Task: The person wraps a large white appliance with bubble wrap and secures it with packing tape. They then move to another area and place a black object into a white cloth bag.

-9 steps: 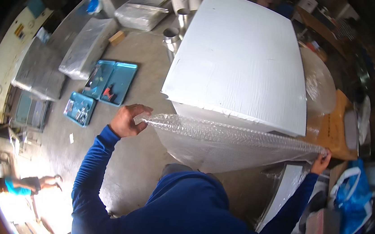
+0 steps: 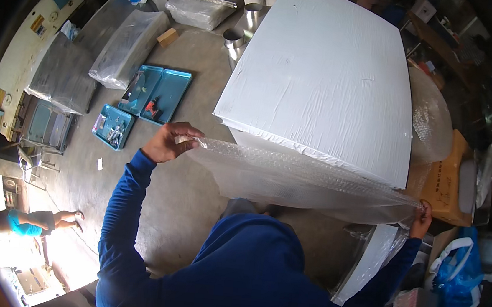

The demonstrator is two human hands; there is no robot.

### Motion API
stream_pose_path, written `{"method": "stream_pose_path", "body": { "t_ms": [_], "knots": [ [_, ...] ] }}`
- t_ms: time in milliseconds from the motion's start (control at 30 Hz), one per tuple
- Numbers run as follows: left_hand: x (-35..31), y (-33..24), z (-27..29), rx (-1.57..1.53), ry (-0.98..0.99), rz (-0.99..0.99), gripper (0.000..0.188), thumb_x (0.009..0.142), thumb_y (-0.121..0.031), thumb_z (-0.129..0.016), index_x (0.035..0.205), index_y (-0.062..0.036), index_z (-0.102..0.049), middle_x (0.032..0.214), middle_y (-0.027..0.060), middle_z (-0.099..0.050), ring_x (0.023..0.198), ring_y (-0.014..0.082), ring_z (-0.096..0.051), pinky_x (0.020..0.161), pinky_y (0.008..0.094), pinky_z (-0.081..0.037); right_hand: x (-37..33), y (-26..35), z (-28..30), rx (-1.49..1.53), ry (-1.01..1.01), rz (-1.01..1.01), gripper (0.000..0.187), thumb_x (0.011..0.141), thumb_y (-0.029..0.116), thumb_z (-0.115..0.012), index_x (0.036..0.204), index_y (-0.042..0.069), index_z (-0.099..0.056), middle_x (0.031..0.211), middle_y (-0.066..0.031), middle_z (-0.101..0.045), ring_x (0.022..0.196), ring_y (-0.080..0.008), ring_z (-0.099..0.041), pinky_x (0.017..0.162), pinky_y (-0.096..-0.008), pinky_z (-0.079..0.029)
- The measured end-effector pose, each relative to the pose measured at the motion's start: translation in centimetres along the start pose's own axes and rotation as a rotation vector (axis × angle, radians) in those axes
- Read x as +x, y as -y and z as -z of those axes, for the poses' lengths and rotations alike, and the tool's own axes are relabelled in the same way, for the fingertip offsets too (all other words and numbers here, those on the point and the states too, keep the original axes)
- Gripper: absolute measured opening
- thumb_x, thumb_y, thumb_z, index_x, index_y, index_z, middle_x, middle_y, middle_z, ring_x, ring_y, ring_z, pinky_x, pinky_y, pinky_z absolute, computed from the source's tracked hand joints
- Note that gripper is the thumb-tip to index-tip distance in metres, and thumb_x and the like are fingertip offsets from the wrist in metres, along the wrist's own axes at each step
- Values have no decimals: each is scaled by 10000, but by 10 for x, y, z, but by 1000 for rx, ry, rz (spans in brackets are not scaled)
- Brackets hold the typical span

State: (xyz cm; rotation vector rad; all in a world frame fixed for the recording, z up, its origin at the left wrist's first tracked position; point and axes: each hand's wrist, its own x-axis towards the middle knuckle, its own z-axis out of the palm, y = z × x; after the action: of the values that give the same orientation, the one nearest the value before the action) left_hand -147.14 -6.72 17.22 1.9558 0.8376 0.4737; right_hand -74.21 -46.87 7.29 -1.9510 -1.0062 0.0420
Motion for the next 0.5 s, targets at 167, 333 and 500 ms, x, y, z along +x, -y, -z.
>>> {"method": "stream_pose_path", "body": {
  "t_ms": [167, 333, 500],
  "knots": [
    [16, 12, -13, 286, -132, -292, 182, 844, 9, -733, 979, 5, -611, 928, 152, -676, 806, 297, -679, 753, 355, -546, 4, -5, -1, -12, 22, 11, 213, 997, 168, -620, 1129, 1, -631, 1037, -23, -637, 984, -117, -557, 911, -262, -436],
    [27, -12, -25, 354, -123, -183, 199, 865, -80, -744, 1003, -8, -619, 916, 144, -659, 790, 314, -666, 707, 381, -530, 7, -10, 14, -6, -178, -44, 235, 1021, 211, -590, 1122, 1, -619, 1010, -13, -612, 958, -111, -541, 897, -262, -435],
    [31, 7, -20, 182, -131, -322, 190, 813, -31, -786, 957, -17, -663, 932, 128, -662, 839, 282, -668, 756, 353, -531, 15, -22, 19, 139, -306, -61, 185, 1015, 185, -595, 1052, 4, -605, 1011, -9, -596, 942, -109, -528, 873, -257, -432]
  ]
}}
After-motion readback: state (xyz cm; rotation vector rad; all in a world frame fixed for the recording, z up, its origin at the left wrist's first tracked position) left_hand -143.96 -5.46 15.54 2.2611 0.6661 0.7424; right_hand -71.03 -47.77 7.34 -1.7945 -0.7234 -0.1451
